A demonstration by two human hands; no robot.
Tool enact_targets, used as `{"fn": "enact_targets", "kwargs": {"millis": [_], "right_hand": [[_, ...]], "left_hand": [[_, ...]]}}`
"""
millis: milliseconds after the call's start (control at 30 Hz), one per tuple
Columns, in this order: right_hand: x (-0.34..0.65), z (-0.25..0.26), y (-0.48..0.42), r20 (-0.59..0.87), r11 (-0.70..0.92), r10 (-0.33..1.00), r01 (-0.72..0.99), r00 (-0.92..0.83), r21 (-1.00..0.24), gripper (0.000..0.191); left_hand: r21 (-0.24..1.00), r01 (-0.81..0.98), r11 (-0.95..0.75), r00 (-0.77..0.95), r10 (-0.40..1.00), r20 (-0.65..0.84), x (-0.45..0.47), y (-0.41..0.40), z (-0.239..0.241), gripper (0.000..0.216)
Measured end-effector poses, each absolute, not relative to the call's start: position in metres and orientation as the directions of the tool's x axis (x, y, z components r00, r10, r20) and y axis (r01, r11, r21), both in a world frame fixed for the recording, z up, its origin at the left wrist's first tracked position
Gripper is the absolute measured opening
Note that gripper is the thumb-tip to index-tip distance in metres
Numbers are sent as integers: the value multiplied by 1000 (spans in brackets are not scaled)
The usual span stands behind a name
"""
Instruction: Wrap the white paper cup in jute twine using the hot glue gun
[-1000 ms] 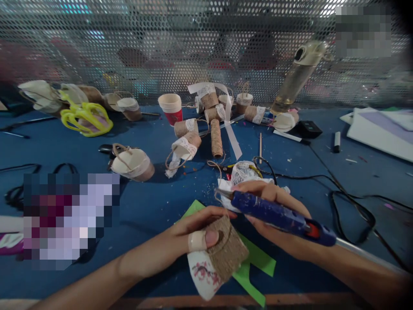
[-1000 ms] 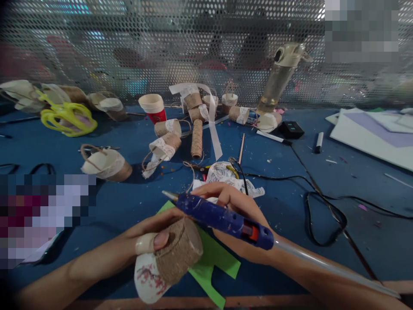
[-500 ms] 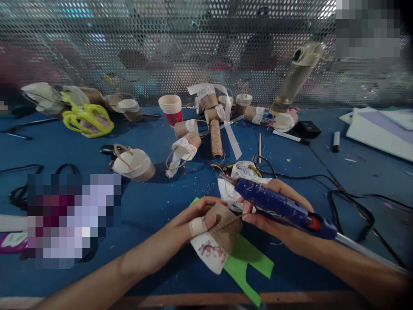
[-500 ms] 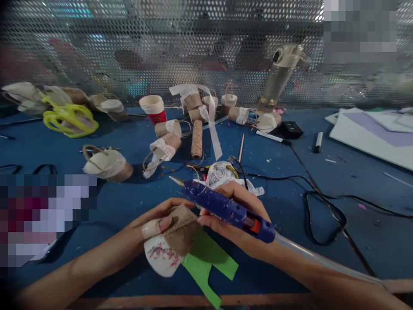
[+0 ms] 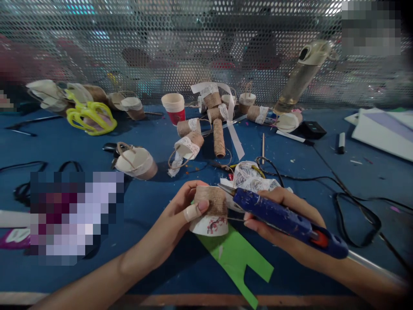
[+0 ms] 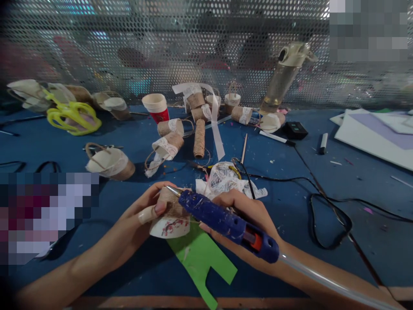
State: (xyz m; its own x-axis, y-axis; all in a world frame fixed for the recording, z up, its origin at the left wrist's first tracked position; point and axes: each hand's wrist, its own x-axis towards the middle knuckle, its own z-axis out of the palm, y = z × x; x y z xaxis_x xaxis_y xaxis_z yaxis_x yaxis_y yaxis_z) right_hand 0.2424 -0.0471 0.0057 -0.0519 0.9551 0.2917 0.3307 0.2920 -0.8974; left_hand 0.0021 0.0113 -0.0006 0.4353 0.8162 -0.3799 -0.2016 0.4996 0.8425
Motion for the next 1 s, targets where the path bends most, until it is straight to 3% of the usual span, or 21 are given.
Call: {"fn": "enact_targets", "kwargs": {"millis": [1000], "right_hand": [[240, 9, -39, 149, 133, 989, 345, 18, -929, 16]], "left_hand": [[888, -203, 412, 431, 852, -297, 3, 8, 3, 31]]}}
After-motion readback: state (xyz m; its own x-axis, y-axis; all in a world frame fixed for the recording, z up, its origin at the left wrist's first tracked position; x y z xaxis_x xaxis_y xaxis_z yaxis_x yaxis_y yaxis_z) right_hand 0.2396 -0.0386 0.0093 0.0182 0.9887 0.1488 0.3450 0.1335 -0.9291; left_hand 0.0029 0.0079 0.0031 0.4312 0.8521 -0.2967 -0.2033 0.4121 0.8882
